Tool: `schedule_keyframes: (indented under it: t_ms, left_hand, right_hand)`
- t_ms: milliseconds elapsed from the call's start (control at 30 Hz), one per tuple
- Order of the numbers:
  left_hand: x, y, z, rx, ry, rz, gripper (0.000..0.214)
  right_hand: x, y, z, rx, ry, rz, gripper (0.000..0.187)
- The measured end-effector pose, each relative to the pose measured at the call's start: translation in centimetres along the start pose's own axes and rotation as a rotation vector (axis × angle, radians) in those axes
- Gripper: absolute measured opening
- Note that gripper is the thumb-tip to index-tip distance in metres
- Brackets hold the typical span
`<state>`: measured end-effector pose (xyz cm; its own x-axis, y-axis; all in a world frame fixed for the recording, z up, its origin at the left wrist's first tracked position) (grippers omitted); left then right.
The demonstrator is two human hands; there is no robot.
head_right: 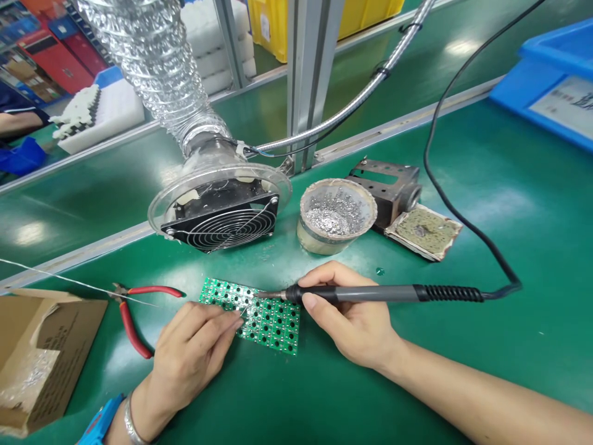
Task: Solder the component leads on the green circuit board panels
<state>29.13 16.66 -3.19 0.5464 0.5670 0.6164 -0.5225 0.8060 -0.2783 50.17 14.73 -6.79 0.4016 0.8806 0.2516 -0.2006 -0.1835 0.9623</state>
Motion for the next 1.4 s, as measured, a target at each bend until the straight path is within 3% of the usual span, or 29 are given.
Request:
schedule_keyframes:
  t_ms: [133, 267, 400, 533, 1100, 1400]
  left_hand:
    - [0.1, 0.1, -0.3, -0.019, 0.005, 0.006, 0.022]
    - [0.1, 0.0, 0.4, -0.046, -0.010, 0.036, 0.026]
    - [-0.3, 0.1, 1.1, -0.020, -0.014, 0.055, 0.033]
    - [-0.7, 0.3, 0.9, 0.025, 0.019, 0.040, 0.035]
    - [-0.5, 0.3, -0.3, 0.040, 0.067, 0.010, 0.029]
    - [-0.5, 0.3, 0.1, 0.039, 0.054, 0.013, 0.030]
  right_hand:
    - [-0.3, -0.6, 0.3, 0.045, -0.011, -0.045, 0.006]
    - [-0.6, -1.8, 0.6, 0.165, -0.033, -0.179, 0.011]
    - [-0.3, -2.2, -0.1, 0.194, -0.019, -0.263, 0.013]
    - [0.1, -2.0, -0.9, 0.206, -0.016, -0.214, 0.008]
    - [-0.3, -1.3, -0.5, 0.120, -0.014, -0.099, 0.005]
    - [-0.2, -1.3, -0.5, 0.154, -0.037, -0.121, 0.007]
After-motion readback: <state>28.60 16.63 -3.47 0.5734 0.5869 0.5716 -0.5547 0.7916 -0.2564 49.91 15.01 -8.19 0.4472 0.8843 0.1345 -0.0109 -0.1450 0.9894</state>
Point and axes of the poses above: each hand's wrist, its own x-axis towards the middle knuckle, its own z-axis out of the back of the hand, y = z × x, the point moved 8 cm from there along x, towards the middle knuckle, and after that the axes turned 13 degrees about -y, right-handed, at the moved point
